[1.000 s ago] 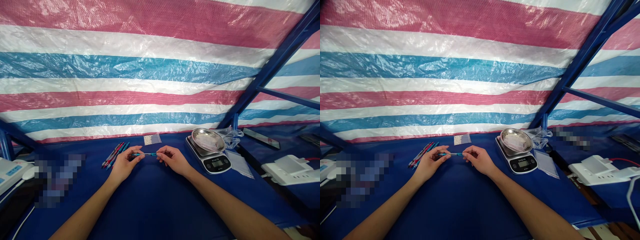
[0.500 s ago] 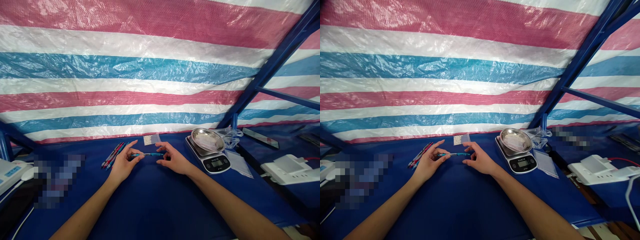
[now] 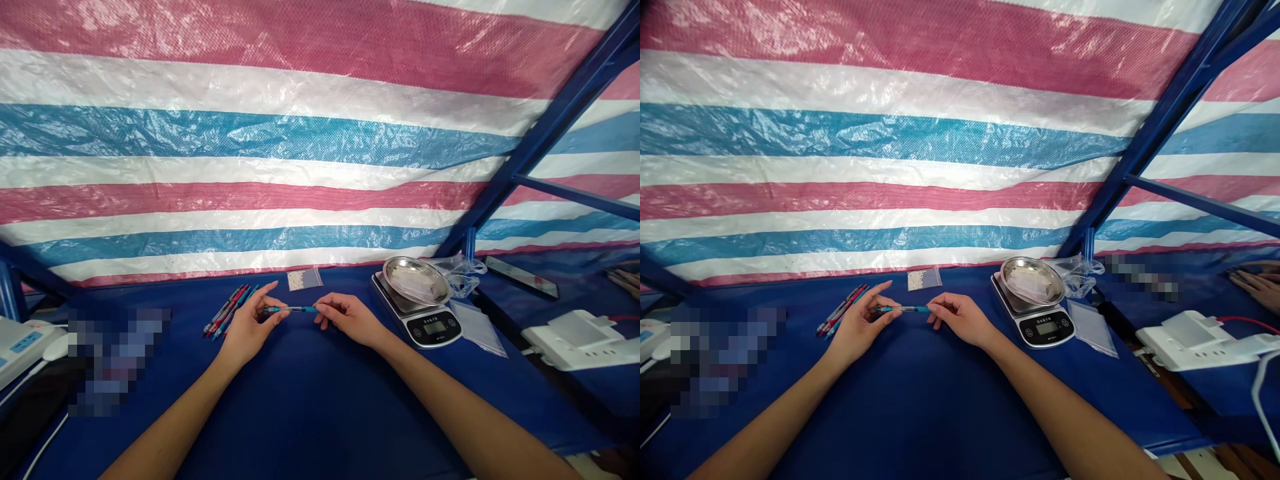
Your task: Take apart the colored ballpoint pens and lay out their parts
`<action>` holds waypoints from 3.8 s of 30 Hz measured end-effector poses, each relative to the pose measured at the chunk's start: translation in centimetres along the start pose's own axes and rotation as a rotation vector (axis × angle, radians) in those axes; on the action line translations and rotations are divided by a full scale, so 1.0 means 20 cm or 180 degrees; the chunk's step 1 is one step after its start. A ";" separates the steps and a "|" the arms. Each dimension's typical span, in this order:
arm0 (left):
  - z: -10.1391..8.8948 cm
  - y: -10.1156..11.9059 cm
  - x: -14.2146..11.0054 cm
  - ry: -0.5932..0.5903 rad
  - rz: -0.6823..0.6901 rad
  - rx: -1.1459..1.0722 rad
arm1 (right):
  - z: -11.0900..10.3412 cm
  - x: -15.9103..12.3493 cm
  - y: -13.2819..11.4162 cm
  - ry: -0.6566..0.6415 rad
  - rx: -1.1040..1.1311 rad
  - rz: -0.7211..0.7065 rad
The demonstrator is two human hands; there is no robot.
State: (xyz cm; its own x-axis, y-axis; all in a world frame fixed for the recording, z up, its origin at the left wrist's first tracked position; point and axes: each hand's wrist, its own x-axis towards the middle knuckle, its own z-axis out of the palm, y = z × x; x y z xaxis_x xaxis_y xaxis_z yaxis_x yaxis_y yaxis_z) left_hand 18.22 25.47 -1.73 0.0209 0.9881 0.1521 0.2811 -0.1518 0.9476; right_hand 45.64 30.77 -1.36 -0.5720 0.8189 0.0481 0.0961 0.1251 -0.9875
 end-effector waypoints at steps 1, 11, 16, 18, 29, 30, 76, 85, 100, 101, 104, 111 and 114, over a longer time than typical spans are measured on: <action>0.00 0.00 0.00 -0.0002 -0.0001 0.0006 | 0.00 0.00 0.00 0.0096 -0.0062 -0.0022; 0.00 -0.02 0.01 0.0138 0.0007 0.0076 | -0.08 0.04 0.04 0.0690 0.0059 -0.0071; -0.01 -0.01 0.00 0.0269 0.0074 0.0442 | -0.12 0.07 0.09 0.1612 0.0117 -0.0139; 0.00 0.00 -0.01 0.0145 0.0127 0.0713 | -0.13 0.07 0.10 0.1669 -0.0053 -0.0244; 0.04 0.07 -0.06 -0.0642 0.0857 0.1956 | -0.15 0.06 0.10 0.2185 -0.0372 -0.0344; 0.03 0.08 -0.06 -0.0703 0.0869 0.2020 | -0.15 0.06 0.09 0.2215 -0.0472 -0.0345; -0.56 -0.12 0.12 0.0419 -0.0250 0.2923 | -0.04 -0.01 0.02 0.0555 -0.2072 -0.0793; -0.59 -0.07 0.10 0.0360 -0.0371 0.2922 | -0.04 -0.01 0.00 0.0492 -0.2077 -0.0801; -0.14 0.18 -0.07 -0.0998 0.1617 0.1925 | 0.10 -0.07 -0.09 0.0143 -0.0909 -0.0591; -0.10 0.19 -0.09 -0.1110 0.1676 0.1867 | 0.12 -0.07 -0.09 0.0077 -0.0897 -0.0603; -0.02 0.19 -0.12 -0.1229 0.1674 0.1722 | 0.14 -0.08 -0.09 0.0054 -0.0825 -0.0517; -0.05 0.12 -0.08 -0.0884 0.1118 0.1467 | 0.10 -0.05 -0.05 0.0431 -0.0421 -0.0383; -0.06 0.11 -0.06 -0.0823 0.1055 0.1447 | 0.09 -0.04 -0.04 0.0521 -0.0418 -0.0427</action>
State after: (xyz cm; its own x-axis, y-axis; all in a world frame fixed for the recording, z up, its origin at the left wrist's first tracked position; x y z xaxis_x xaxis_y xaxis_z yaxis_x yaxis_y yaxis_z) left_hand 17.69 24.01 0.49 0.3931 0.8722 0.2910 0.5992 -0.4830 0.6384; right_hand 44.54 28.94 -0.86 -0.4482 0.8685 0.2117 0.1394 0.3019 -0.9431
